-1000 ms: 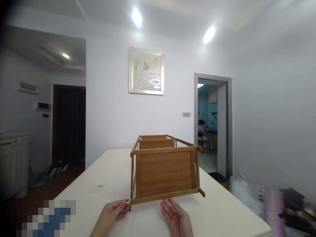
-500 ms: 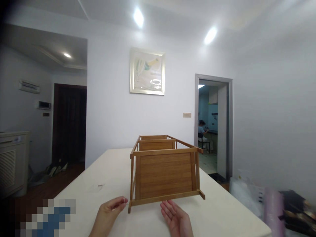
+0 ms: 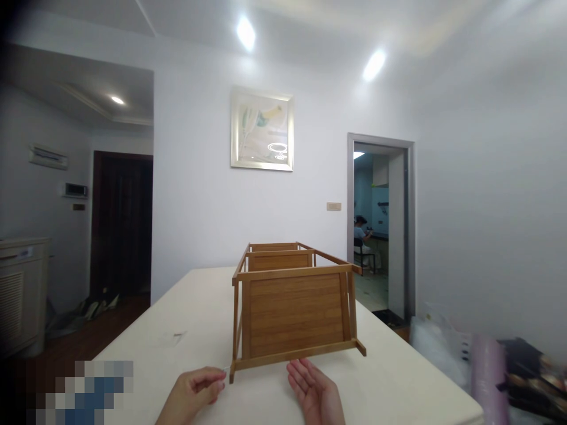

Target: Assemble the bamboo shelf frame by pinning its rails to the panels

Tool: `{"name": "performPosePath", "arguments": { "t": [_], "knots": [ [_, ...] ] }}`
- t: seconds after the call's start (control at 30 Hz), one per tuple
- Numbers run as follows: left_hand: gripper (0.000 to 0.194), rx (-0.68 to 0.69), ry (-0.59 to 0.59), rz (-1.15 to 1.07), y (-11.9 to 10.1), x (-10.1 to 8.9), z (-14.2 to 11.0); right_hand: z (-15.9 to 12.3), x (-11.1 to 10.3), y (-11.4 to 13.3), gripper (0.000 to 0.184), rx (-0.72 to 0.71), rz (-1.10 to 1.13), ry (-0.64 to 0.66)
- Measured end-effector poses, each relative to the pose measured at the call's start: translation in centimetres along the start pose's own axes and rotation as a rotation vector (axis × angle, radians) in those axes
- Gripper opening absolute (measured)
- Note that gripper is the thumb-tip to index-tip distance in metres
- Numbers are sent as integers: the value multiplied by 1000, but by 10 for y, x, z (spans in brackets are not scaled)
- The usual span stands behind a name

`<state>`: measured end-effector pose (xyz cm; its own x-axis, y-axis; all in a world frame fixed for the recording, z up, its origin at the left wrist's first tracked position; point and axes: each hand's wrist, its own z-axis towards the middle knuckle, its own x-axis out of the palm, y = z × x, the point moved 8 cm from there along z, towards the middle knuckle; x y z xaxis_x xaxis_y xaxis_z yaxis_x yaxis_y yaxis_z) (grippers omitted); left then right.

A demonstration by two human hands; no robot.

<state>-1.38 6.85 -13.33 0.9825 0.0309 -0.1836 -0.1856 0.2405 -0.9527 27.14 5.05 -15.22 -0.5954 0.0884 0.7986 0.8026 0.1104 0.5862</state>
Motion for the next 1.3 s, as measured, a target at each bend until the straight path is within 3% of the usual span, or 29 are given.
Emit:
{"name": "performPosePath", "arguments": {
  "t": [0.07, 0.2, 0.37, 0.5, 0.7, 0.93, 1.07, 1.13, 1.2, 1.3],
  "knots": [
    [24, -10, -22, -24, 12, 2, 4, -1, 2, 0, 40, -5, 0, 4],
    [39, -14, -49, -43, 23, 4, 12, -3, 4, 1, 41, -6, -4, 3],
    [20, 45, -189, 158, 19, -7, 19, -2, 3, 0, 42, 1, -7, 1],
    [39, -106, -156, 4, 37, -1, 20, 0, 2, -1, 42, -2, -2, 9],
    [58, -237, -68, -278, 44, 8, 20, 1, 2, -1, 42, -2, 4, 10],
    [59, -146, -127, -341, 26, -1, 26, -1, 1, -1, 41, 3, -3, -7],
    [97, -32, -170, -309, 7, -7, 21, -1, 3, -1, 38, 11, -13, -8],
    [107, -23, -179, -304, 4, -8, 18, 0, 3, 0, 37, 15, -17, -7],
    [99, -22, -194, -304, 3, -8, 18, 2, 3, 0, 38, 14, -18, -4],
    [72, 12, -212, -302, 3, -8, 19, 2, 2, 1, 38, 14, -19, 0]
  ]
}}
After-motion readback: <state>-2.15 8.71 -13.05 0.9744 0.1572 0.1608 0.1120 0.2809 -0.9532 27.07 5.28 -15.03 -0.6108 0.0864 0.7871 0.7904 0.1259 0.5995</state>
